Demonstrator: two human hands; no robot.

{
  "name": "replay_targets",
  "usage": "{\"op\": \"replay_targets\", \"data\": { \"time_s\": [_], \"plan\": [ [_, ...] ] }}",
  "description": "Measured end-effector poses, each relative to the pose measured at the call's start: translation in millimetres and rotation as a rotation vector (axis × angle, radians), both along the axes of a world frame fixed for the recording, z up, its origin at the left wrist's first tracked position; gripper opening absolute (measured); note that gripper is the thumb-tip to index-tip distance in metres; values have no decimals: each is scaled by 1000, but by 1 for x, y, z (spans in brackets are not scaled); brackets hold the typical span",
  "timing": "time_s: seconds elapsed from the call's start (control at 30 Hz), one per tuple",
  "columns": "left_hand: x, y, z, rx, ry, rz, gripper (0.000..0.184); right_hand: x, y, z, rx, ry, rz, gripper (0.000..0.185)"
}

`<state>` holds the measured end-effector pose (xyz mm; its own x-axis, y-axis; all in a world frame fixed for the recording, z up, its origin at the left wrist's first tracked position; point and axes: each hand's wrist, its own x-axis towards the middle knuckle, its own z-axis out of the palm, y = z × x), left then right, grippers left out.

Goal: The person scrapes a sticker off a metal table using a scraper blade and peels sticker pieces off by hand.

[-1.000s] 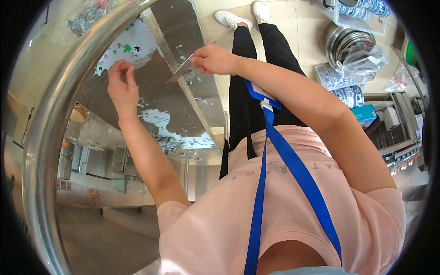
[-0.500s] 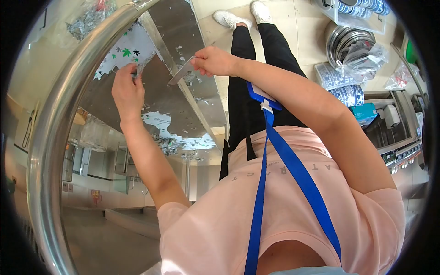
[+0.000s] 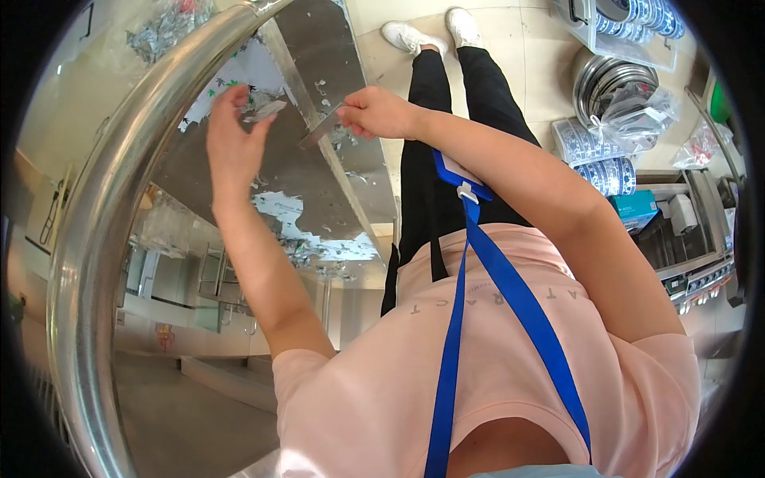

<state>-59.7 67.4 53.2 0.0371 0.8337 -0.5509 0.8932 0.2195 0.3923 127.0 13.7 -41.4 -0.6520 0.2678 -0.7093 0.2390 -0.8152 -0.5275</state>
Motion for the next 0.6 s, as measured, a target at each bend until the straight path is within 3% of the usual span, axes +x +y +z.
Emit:
{"op": "replay_targets", "data": {
  "time_s": [0.1, 0.23, 0.33, 0.6],
  "plan": [
    [8, -12, -17, 122, 54, -102, 38, 6, 1, -3, -27, -18, 18, 30],
    [-2, -12, -22, 51, 56, -77, 29, 6, -3, -4, -46, -22, 6, 30],
    [-6, -6, -18, 167, 77, -290, 25, 6, -3, -2, -23, -19, 17, 30],
    [-11, 2, -12, 155, 75, -221, 17, 9, 0, -9, -36, -50, 28, 29]
  ]
}}
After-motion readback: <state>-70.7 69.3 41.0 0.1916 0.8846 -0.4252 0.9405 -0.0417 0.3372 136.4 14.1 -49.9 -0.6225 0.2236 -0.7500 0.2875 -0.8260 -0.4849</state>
